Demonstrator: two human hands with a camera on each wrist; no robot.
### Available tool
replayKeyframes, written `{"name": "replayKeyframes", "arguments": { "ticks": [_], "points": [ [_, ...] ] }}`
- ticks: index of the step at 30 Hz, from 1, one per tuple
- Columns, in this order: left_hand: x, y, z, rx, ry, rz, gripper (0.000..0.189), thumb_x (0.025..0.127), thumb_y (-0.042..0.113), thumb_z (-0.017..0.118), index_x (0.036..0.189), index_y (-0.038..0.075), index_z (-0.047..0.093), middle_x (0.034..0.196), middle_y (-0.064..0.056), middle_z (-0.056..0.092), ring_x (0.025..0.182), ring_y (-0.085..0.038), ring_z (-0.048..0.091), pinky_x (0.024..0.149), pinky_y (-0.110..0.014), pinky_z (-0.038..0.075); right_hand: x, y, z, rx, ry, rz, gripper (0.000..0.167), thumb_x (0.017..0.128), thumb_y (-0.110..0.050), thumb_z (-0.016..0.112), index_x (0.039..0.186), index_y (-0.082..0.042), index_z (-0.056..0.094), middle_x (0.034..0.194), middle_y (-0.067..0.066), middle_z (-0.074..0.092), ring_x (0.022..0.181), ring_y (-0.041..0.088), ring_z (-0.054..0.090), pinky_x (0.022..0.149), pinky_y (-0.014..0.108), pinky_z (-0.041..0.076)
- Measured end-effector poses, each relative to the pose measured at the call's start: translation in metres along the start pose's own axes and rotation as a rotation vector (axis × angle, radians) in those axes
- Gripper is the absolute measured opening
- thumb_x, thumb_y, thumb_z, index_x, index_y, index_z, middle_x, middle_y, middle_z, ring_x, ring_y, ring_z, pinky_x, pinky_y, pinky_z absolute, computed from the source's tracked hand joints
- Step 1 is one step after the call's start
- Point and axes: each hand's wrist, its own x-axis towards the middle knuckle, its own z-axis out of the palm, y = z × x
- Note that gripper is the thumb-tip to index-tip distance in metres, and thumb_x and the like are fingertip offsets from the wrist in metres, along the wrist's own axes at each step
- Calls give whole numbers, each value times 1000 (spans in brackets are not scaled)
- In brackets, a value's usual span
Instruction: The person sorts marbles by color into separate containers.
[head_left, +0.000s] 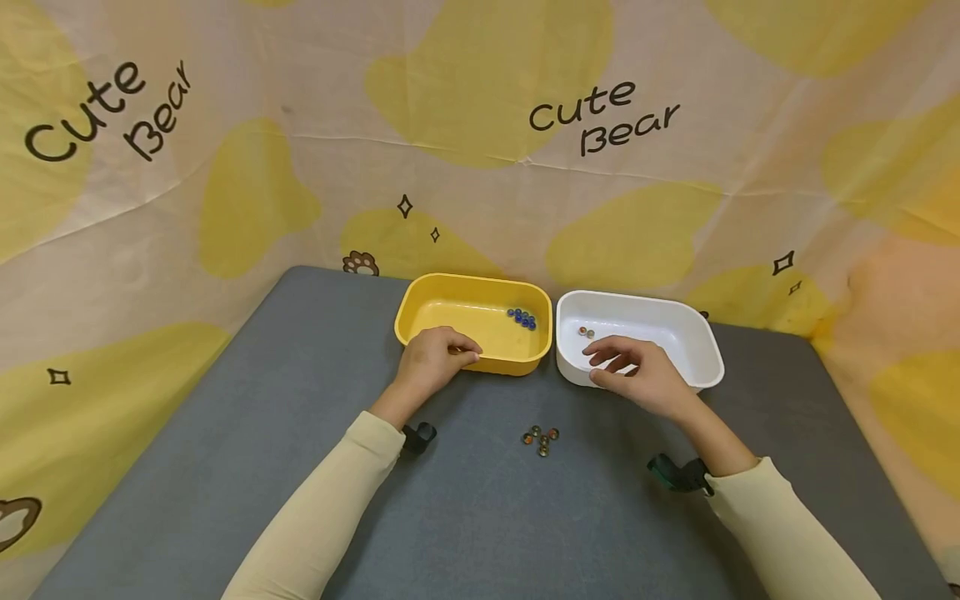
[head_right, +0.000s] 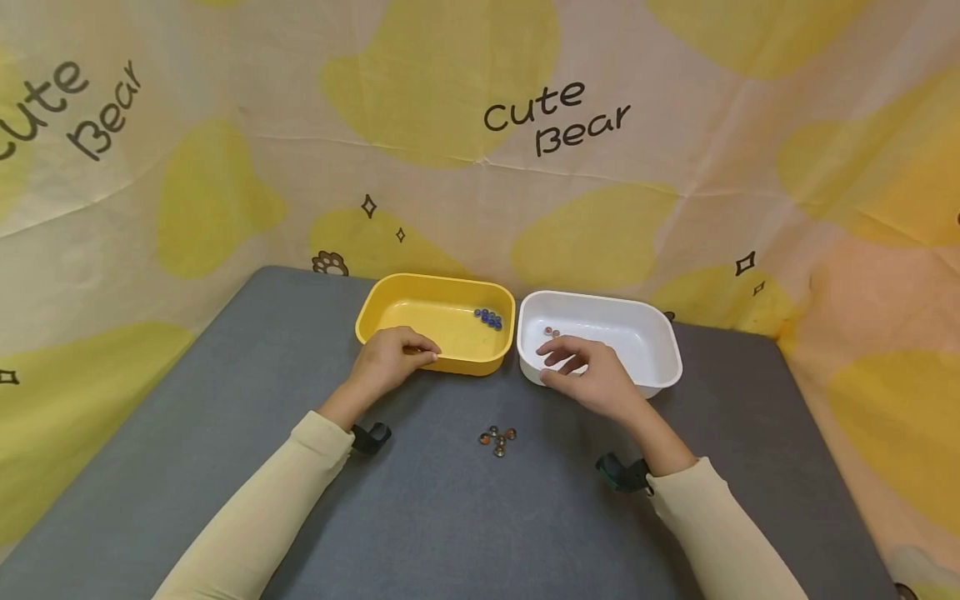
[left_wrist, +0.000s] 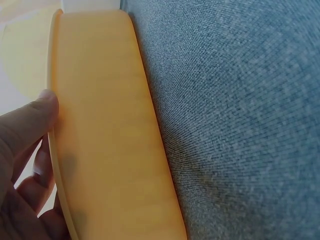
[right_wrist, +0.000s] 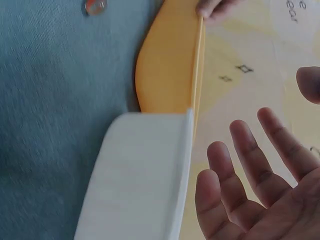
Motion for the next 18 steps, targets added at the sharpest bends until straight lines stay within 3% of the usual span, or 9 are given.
{"name": "replayKeyframes", "arguments": {
  "ticks": [6,12,18],
  "points": [
    [0,-1,0,-10,5,-1,13,84,31,74,92,23,79,92,4,71,80,-12,64,73,-31,51,-10,-3,12,37,-30,-15,25,84,-13,71,109,-10,69,99,15,70,81,15,66,68,29,53],
    [0,-1,1,-10,8,8,13,84,32,74,92,23,79,92,5,72,81,-12,64,73,-31,51,-16,1,25,27,-68,-26,22,84,-15,73,106,-16,69,91,3,68,74,13,61,64,27,51],
    [1,-2,1,-9,12,11,12,84,32,74,92,23,79,92,5,72,81,-12,64,73,-31,51,-18,11,41,13,-121,-66,22,84,-16,74,105,-9,70,85,-1,65,70,10,59,62,25,50]
  ]
}}
